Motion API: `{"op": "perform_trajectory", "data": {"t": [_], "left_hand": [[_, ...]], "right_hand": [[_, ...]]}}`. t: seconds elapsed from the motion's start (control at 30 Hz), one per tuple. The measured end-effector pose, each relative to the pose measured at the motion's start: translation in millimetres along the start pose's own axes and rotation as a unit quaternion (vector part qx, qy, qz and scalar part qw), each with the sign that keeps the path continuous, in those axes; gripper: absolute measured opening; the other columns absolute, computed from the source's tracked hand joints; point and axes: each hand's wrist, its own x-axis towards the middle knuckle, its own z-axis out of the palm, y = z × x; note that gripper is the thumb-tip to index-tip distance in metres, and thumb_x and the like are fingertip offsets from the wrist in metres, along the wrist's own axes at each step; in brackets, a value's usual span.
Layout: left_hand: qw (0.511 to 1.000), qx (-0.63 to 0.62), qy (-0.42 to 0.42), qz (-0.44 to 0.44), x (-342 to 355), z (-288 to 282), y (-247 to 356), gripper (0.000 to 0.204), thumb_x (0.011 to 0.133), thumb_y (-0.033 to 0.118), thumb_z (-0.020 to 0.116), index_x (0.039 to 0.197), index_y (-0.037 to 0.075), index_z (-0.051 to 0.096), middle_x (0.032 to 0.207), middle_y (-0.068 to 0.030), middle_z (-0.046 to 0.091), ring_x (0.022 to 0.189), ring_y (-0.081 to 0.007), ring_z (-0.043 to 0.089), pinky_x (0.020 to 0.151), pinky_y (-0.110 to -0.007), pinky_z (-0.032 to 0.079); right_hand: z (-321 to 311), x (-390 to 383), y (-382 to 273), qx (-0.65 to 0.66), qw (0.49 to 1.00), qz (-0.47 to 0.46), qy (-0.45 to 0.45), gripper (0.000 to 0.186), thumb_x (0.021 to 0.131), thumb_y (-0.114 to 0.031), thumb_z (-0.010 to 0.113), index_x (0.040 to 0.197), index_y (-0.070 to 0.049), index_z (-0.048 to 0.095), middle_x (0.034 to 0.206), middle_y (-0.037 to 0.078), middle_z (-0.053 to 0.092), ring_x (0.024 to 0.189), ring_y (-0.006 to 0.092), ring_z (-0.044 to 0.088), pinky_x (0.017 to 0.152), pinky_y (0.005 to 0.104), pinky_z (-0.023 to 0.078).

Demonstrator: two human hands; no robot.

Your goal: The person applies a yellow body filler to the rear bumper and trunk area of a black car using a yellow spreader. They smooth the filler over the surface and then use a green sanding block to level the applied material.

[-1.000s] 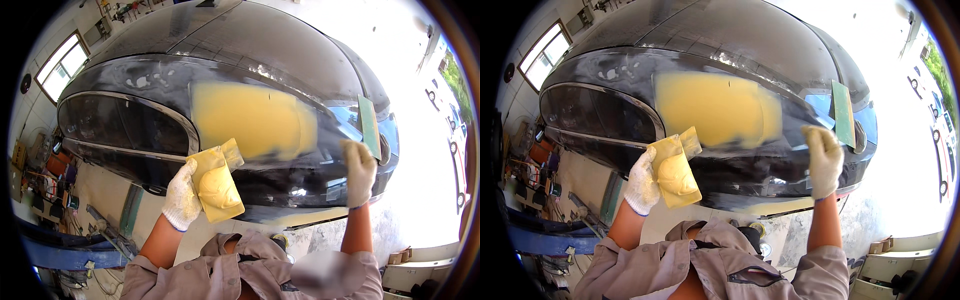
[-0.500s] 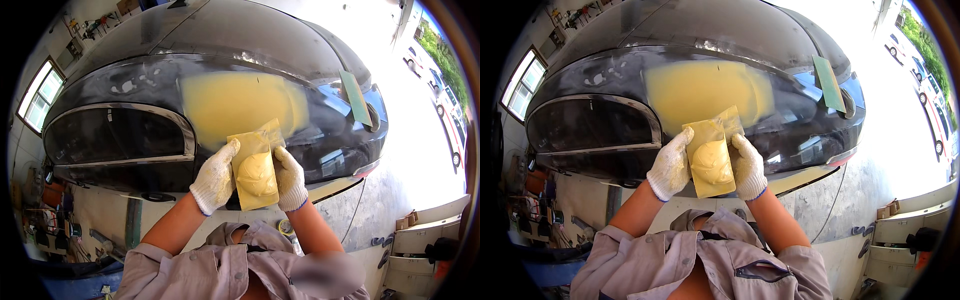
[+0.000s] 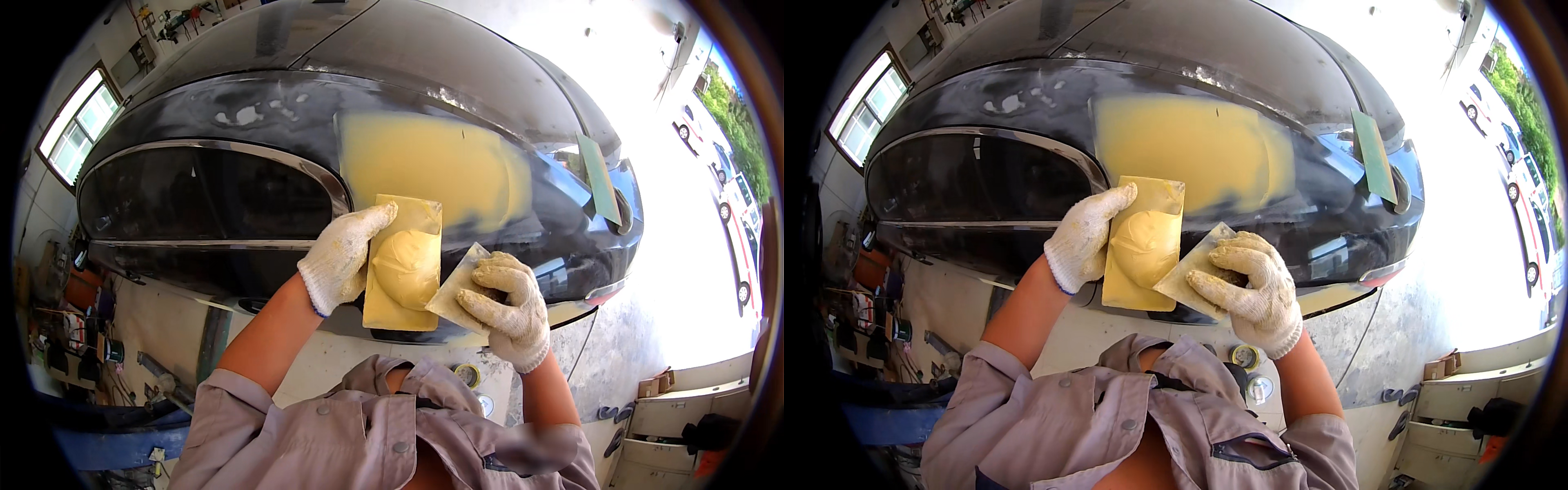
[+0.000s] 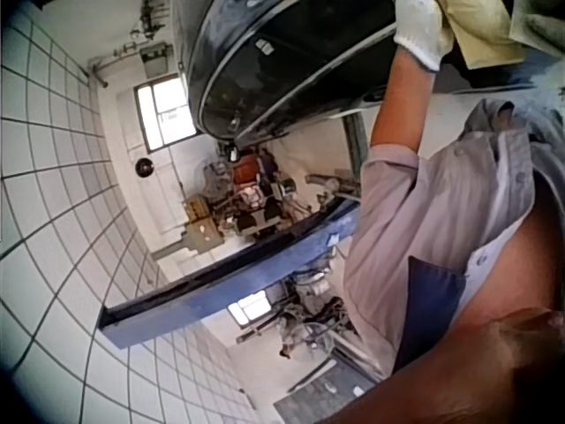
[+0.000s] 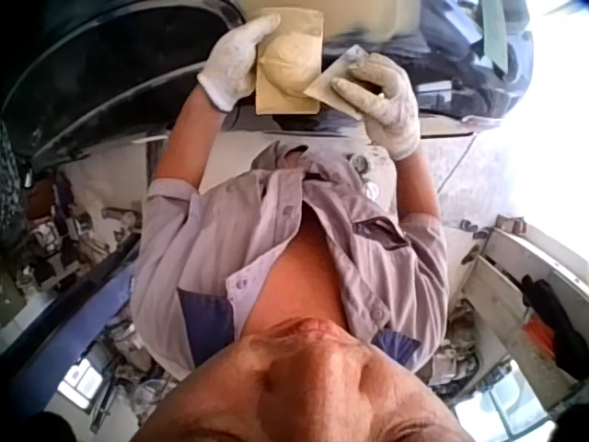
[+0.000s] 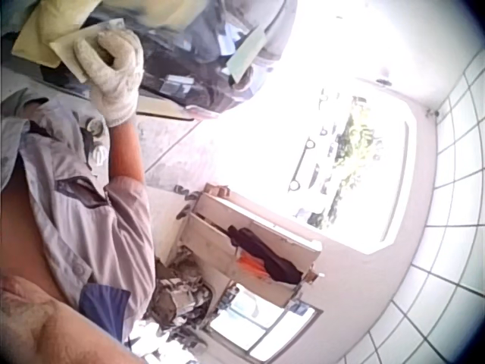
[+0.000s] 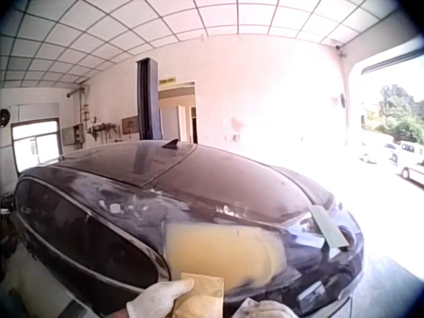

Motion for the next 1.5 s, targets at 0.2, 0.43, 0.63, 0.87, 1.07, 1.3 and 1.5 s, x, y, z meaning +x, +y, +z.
{"op": "perform_trajectory", "data": {"t": [0.2,0.43,0.63,0.87,1.07,1.3,1.5], "left_hand": [[0.999,0.033,-0.013,-0.007,4,-13,3,0.044,0.118,0.024,0.051,0.151,-0.005,0.056,0.143,-0.0204,0.070,0.125,-0.0336,0.074,0.106,-0.050,0.063],[0.999,0.050,-0.007,0.013,-1,8,0,0.040,0.117,0.020,0.054,0.146,-0.006,0.061,0.139,-0.0202,0.072,0.119,-0.0315,0.076,0.102,-0.048,0.064],[0.999,0.038,-0.015,0.033,-7,-3,0,0.035,0.116,0.019,0.057,0.138,-0.007,0.066,0.129,-0.0183,0.076,0.112,-0.0285,0.078,0.097,-0.044,0.066],[0.998,0.047,-0.016,0.040,-13,-4,9,0.034,0.115,0.018,0.060,0.136,-0.007,0.067,0.127,-0.0180,0.077,0.109,-0.0273,0.079,0.093,-0.040,0.067],[0.956,0.251,0.020,0.149,-2,33,23,0.031,0.114,0.021,0.062,0.124,-0.005,0.075,0.115,-0.0102,0.078,0.096,-0.0158,0.075,0.082,-0.033,0.063],[0.945,0.109,-0.008,0.310,-39,59,111,0.038,0.116,0.029,0.056,0.130,-0.004,0.069,0.117,-0.0162,0.077,0.102,-0.0234,0.079,0.085,-0.040,0.067],[0.968,-0.195,-0.047,0.149,9,29,10,0.049,0.120,0.033,0.039,0.152,-0.001,0.055,0.146,-0.0215,0.067,0.132,-0.0351,0.070,0.114,-0.053,0.059]], "right_hand": [[1,-7,-6,0.005,0.995,-0.065,-0.079,0.061,0.066,-0.013,0.088,0.125,-0.027,0.083,0.121,0.009,0.065,0.114,0.0349,0.067,0.103,0.0578,0.058],[-1,17,-23,0.001,0.994,-0.050,-0.094,0.056,0.073,-0.009,0.085,0.127,-0.025,0.082,0.122,0.008,0.064,0.118,0.0357,0.064,0.107,0.0570,0.055],[-17,29,-23,-0.023,0.997,-0.021,-0.077,0.057,0.069,-0.007,0.084,0.123,-0.024,0.083,0.120,0.009,0.064,0.113,0.0379,0.067,0.104,0.0551,0.057],[-27,28,-35,-0.024,0.993,0.030,-0.110,0.055,0.073,0.002,0.079,0.123,-0.023,0.083,0.115,0.009,0.068,0.110,0.0360,0.069,0.101,0.0524,0.058],[-23,66,-64,-0.085,0.983,0.000,-0.165,0.059,0.074,0.003,0.075,0.128,-0.022,0.081,0.121,0.009,0.069,0.115,0.0359,0.067,0.104,0.0496,0.055],[-60,94,-62,-0.085,0.992,0.019,-0.086,0.052,0.076,0.003,0.082,0.124,-0.018,0.083,0.121,0.010,0.071,0.111,0.0353,0.069,0.098,0.0484,0.058],[-21,91,-12,0.230,0.959,0.049,0.157,0.042,0.100,0.008,0.074,0.138,-0.011,0.077,0.141,0.019,0.069,0.126,0.0333,0.069,0.110,0.0430,0.056]]}}
